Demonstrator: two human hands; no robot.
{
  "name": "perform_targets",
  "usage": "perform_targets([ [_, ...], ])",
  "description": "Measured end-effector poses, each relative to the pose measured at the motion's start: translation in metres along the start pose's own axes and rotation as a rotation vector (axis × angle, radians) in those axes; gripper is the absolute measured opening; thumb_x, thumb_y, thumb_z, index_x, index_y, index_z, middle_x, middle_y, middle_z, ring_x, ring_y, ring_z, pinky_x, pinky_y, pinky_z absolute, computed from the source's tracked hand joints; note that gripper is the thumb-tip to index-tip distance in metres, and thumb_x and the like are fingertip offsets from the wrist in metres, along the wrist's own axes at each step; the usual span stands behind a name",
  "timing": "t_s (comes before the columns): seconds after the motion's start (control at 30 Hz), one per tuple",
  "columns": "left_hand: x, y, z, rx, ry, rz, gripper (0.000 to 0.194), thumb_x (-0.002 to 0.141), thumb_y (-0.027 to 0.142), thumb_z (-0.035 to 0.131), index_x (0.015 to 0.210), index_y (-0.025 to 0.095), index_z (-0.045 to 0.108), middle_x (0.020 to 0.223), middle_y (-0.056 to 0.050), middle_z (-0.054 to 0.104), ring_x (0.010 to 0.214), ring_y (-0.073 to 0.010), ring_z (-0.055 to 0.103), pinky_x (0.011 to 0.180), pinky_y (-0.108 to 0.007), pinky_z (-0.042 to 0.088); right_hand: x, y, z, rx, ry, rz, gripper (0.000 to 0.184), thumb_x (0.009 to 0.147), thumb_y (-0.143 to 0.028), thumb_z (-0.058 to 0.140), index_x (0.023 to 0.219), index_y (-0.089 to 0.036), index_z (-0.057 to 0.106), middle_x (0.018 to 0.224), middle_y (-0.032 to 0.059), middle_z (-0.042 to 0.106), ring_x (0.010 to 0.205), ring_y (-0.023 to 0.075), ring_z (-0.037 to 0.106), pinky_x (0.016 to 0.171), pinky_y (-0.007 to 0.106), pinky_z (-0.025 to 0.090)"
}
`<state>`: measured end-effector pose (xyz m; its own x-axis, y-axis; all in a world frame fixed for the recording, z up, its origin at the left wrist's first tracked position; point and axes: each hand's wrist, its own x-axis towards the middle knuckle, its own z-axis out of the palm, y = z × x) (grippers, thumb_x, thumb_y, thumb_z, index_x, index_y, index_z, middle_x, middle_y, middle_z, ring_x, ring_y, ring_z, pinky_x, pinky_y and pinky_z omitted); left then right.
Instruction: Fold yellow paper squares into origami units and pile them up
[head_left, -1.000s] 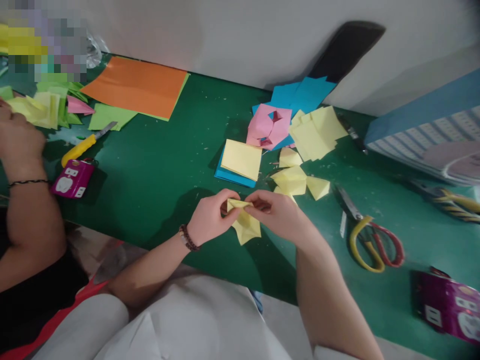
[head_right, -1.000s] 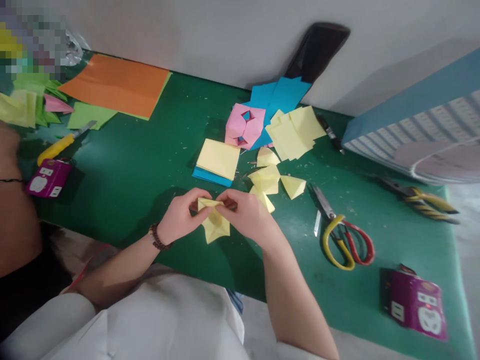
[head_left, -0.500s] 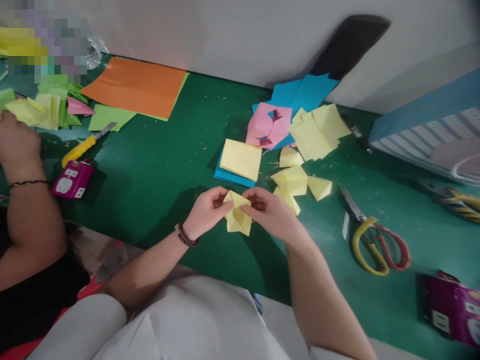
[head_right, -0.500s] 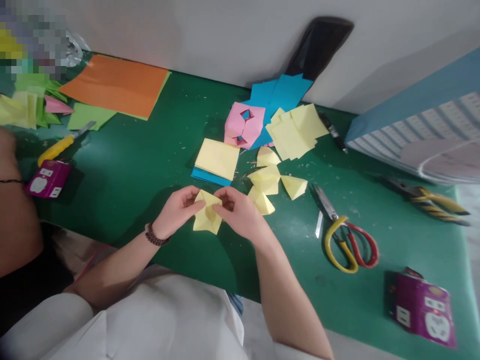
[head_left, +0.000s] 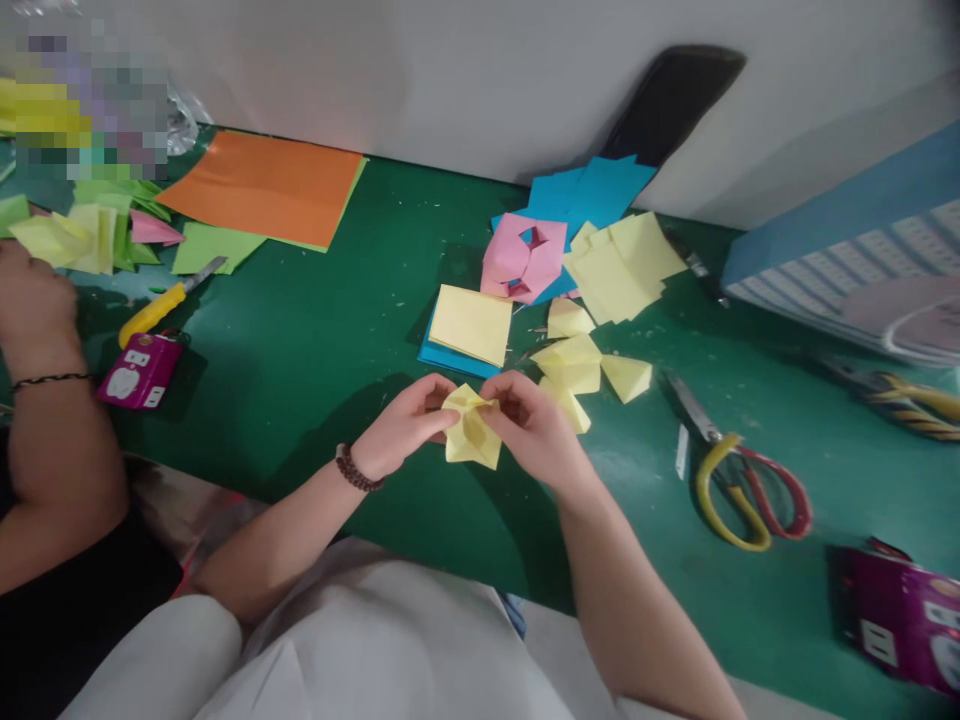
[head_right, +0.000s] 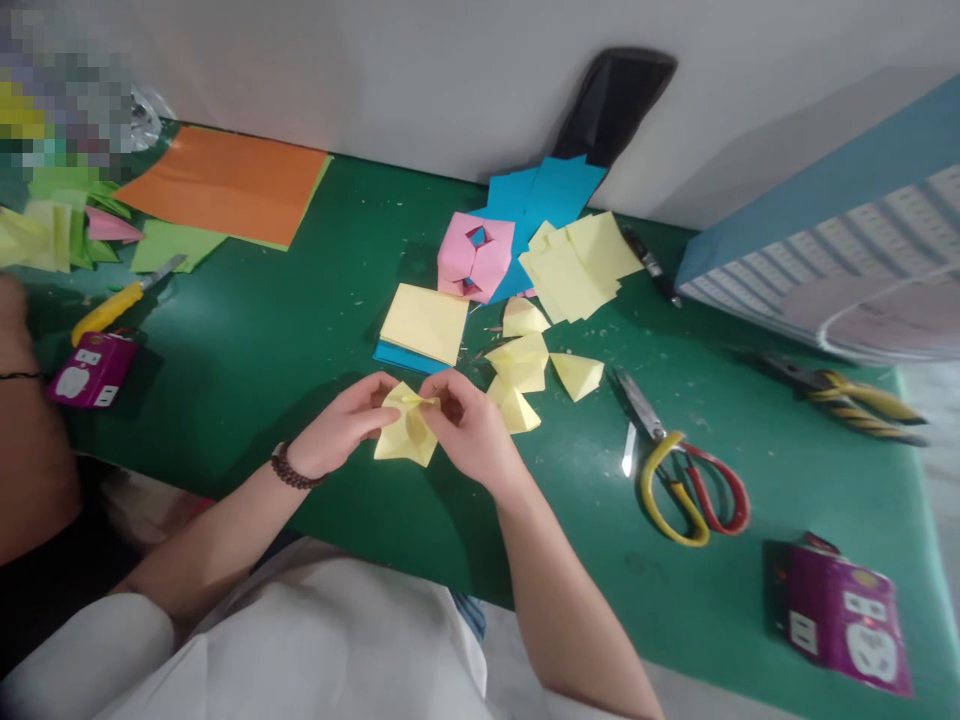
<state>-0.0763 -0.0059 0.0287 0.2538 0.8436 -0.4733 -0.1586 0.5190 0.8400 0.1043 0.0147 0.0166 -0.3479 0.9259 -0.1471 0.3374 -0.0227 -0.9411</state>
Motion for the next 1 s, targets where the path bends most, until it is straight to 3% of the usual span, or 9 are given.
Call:
perform_targets([
  [0.13, 0.005, 0.018, -0.007, 0.152, -0.086, 0.043, 0.009, 0.074, 0.017, 0.063, 0.080, 0.017, 0.056, 0.076, 0.001, 0.059, 0.066, -0.0099, 0.059, 0.054, -0.018, 0.047, 0.000, -0.003, -0.004, 0.059, 0.010, -0.114, 0.007, 0.083, -0.023, 0.052, 0.082, -0.022, 0.059, 0.081, -0.0005, 0.059, 0.068, 0.0112, 0.054, 0.059, 0.025, 0.044],
  [0.3, 0.019, 0.045, -0.014, 0.209, -0.403, 0.005, 0.020, 0.071, 0.012, 0.065, 0.089, 0.019, 0.062, 0.092, -0.003, 0.066, 0.085, -0.0155, 0.065, 0.065, -0.023, 0.054, 0.001, -0.007, -0.012, 0.045, 0.052, -0.161, 0.012, 0.084, -0.022, 0.051, 0.077, -0.022, 0.060, 0.077, -0.0003, 0.061, 0.065, 0.0115, 0.056, 0.057, 0.025, 0.045],
  [0.37, 0.025, 0.051, -0.015, 0.196, -0.468, -0.030, 0.019, 0.073, 0.017, 0.066, 0.092, 0.020, 0.063, 0.095, -0.003, 0.065, 0.088, -0.0156, 0.065, 0.067, -0.024, 0.054, 0.000, -0.009, -0.015, -0.042, 0.101, -0.214, 0.014, 0.084, -0.018, 0.049, 0.078, -0.022, 0.061, 0.078, 0.0001, 0.062, 0.067, 0.0120, 0.057, 0.058, 0.026, 0.046],
  [0.47, 0.032, 0.049, -0.016, 0.180, -0.397, -0.028, 0.008, 0.080, 0.024, 0.064, 0.085, 0.018, 0.062, 0.086, -0.002, 0.062, 0.078, -0.0118, 0.062, 0.066, -0.022, 0.052, -0.001, -0.012, -0.017, -0.217, 0.159, -0.327, 0.018, 0.084, -0.012, 0.047, 0.081, -0.023, 0.061, 0.081, 0.0014, 0.064, 0.073, 0.0138, 0.061, 0.065, 0.029, 0.050],
  [0.57, 0.035, 0.038, -0.014, 0.219, -0.281, 0.044, 0.013, 0.076, 0.020, 0.067, 0.077, 0.016, 0.055, 0.075, 0.001, 0.059, 0.068, -0.0084, 0.058, 0.064, -0.020, 0.049, -0.003, -0.011, -0.016, -0.346, 0.166, -0.373, 0.019, 0.084, -0.011, 0.047, 0.085, -0.023, 0.062, 0.085, 0.0032, 0.066, 0.078, 0.0160, 0.064, 0.069, 0.032, 0.052],
  [0.87, 0.034, 0.023, -0.009, 0.311, -0.077, 0.192, 0.023, 0.071, 0.009, 0.069, 0.081, 0.017, 0.049, 0.083, -0.001, 0.065, 0.077, -0.0127, 0.066, 0.068, -0.024, 0.054, -0.003, -0.011, -0.009, -0.429, 0.156, -0.358, 0.012, 0.084, -0.016, 0.051, 0.091, -0.024, 0.058, 0.088, 0.0030, 0.068, 0.080, 0.0170, 0.066, 0.071, 0.032, 0.054],
  [1.0, 0.032, 0.019, -0.006, 0.394, -0.020, 0.299, 0.021, 0.073, 0.008, 0.067, 0.084, 0.017, 0.052, 0.082, -0.001, 0.066, 0.078, -0.0132, 0.067, 0.071, -0.024, 0.055, -0.001, -0.007, -0.005, -0.487, 0.263, -0.279, 0.005, 0.085, -0.027, 0.059, 0.090, -0.024, 0.060, 0.082, 0.0017, 0.070, 0.069, 0.0152, 0.066, 0.064, 0.029, 0.053],
])
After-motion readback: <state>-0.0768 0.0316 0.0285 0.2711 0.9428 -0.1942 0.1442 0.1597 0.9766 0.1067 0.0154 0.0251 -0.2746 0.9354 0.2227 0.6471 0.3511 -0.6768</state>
